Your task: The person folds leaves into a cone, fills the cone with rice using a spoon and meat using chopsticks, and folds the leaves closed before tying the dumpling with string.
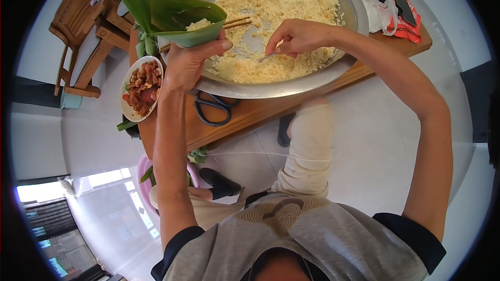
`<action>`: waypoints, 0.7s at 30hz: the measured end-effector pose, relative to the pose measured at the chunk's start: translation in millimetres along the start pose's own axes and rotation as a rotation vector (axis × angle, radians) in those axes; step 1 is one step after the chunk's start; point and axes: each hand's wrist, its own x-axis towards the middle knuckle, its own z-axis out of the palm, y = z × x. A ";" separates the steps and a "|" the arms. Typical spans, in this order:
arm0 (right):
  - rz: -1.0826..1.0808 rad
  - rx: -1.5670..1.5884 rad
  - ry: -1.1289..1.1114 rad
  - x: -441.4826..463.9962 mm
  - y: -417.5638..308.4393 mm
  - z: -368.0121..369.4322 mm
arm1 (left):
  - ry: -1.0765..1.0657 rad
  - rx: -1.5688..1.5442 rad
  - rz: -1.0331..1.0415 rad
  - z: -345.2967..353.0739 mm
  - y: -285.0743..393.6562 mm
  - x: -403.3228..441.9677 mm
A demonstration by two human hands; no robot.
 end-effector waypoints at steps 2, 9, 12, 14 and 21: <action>0.039 0.001 0.028 -4.5 -3.1 -7.5 | -0.002 0.002 0.001 0.9 1.7 0.5; 0.123 -0.164 0.159 -40.3 -24.3 -51.8 | 0.026 0.046 0.006 2.6 -0.7 -1.9; 0.090 -0.182 0.175 -48.2 -35.4 -74.1 | 0.041 0.058 0.021 1.0 -2.2 -2.3; 0.077 -0.215 0.234 -57.2 -51.3 -87.0 | 0.021 0.041 -0.019 -0.2 -2.1 -1.8; -0.276 -0.308 0.335 -42.6 -89.0 -72.8 | 0.027 -0.020 -0.068 -0.3 -0.6 -3.4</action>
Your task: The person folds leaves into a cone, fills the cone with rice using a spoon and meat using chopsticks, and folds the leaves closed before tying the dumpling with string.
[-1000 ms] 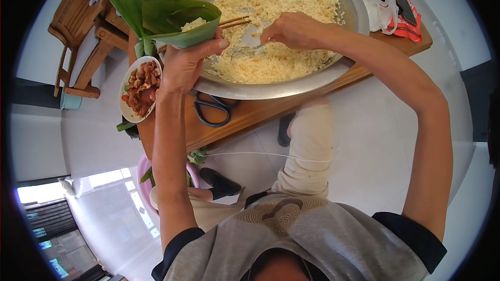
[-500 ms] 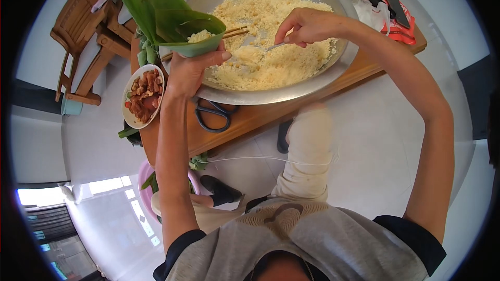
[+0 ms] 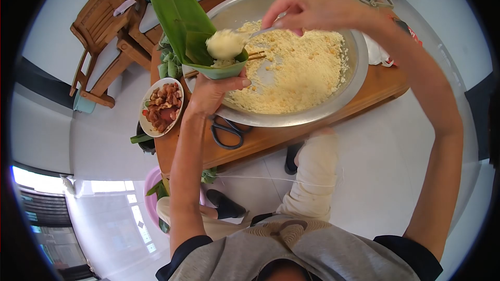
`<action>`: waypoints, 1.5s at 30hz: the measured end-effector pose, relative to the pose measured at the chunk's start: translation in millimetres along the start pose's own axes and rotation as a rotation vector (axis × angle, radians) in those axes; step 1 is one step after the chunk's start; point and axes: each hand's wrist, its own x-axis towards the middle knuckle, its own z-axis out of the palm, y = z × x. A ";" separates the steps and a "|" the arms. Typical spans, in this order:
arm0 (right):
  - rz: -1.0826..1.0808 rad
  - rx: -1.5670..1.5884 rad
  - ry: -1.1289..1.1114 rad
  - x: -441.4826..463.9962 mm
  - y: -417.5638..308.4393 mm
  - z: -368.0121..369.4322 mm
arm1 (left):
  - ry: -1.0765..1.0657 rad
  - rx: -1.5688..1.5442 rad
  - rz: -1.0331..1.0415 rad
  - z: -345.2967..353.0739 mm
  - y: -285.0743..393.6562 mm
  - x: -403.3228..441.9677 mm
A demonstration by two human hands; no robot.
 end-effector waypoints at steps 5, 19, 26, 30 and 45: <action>-0.381 -0.504 0.491 -0.8 8.5 53.3 | 0.007 -0.075 -0.033 -0.5 2.4 -1.0; 0.095 -0.307 0.045 -44.1 66.3 68.5 | 0.112 -0.078 0.187 -0.4 -4.4 0.0; -0.276 -0.202 0.303 78.4 60.8 136.0 | 0.062 0.124 0.191 4.5 -1.5 -3.7; -0.304 0.075 0.326 122.2 59.0 169.7 | 0.027 0.314 0.142 1.0 6.0 -9.7; 0.150 0.275 0.493 25.3 47.7 52.6 | -0.007 0.273 0.124 3.0 1.9 -9.7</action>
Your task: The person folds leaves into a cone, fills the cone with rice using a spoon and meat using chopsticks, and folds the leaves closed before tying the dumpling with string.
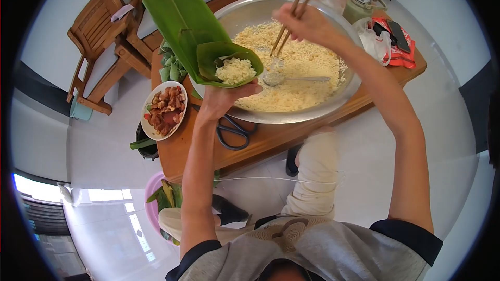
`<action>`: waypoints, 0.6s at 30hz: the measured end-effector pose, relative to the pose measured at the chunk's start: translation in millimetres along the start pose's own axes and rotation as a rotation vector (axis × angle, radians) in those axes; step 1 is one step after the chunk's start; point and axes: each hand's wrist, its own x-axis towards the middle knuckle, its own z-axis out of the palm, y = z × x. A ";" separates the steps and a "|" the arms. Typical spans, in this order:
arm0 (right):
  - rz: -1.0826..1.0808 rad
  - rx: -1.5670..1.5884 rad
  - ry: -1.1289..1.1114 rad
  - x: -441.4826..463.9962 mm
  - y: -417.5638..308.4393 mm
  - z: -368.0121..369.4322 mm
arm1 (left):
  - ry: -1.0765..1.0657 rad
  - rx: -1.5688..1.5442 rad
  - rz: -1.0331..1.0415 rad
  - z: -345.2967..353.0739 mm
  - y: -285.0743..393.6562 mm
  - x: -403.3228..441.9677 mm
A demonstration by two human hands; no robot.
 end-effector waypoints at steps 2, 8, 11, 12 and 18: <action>-0.093 0.045 0.080 -12.4 -25.8 -34.4 | -0.002 -0.078 0.012 2.8 6.0 0.0; -0.244 0.513 0.015 -44.4 -73.5 -76.0 | 0.018 -0.111 0.068 1.3 -2.2 2.9; -0.223 0.494 0.062 -47.0 -75.8 -57.2 | 0.004 -0.112 0.057 2.0 -4.3 3.2; -0.193 0.491 0.073 -47.3 -75.4 -52.1 | 0.000 -0.108 0.055 2.5 -4.8 2.9; -0.245 0.373 0.044 -45.6 -65.3 -38.6 | -0.020 0.004 -0.034 2.4 -5.7 2.5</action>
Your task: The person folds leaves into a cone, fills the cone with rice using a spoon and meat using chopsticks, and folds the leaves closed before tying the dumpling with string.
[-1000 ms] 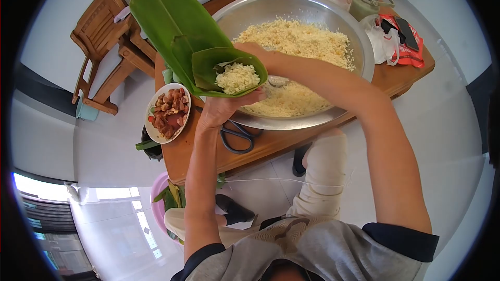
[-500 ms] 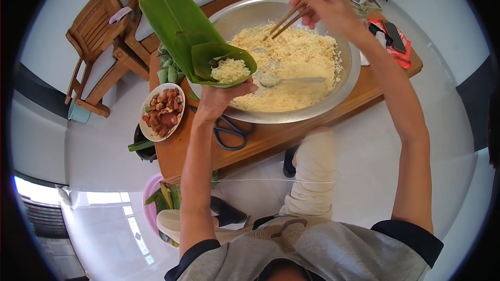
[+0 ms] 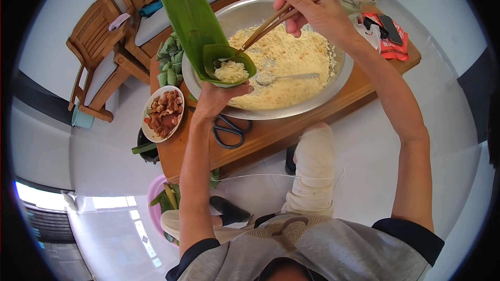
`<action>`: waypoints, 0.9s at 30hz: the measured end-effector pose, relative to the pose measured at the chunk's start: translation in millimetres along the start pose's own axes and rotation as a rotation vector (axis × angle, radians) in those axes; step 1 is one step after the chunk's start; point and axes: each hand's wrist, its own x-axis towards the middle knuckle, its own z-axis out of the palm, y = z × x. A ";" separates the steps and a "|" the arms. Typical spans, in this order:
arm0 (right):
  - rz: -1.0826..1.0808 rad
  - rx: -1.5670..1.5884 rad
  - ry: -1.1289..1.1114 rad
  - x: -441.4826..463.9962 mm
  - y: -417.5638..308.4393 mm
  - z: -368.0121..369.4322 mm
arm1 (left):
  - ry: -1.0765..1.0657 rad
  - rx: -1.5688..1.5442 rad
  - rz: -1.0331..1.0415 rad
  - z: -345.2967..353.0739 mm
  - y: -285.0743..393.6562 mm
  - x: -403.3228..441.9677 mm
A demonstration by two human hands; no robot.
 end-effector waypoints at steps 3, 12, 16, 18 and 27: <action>0.042 -0.010 0.031 -0.6 3.7 0.3 | -0.015 0.030 -0.002 1.2 1.5 -0.7; 0.114 -0.589 -0.092 -7.5 55.4 -31.7 | 0.007 0.050 0.050 1.0 0.2 0.3; 0.028 -0.280 0.035 -8.7 48.2 -32.4 | 0.005 0.029 0.064 0.7 3.1 -0.3; 0.045 -0.182 0.086 -9.4 24.7 -31.1 | 0.001 0.034 0.081 1.0 7.9 1.2; -0.087 -0.062 -0.050 5.4 -19.7 37.6 | 0.023 0.054 0.050 3.2 12.5 -2.7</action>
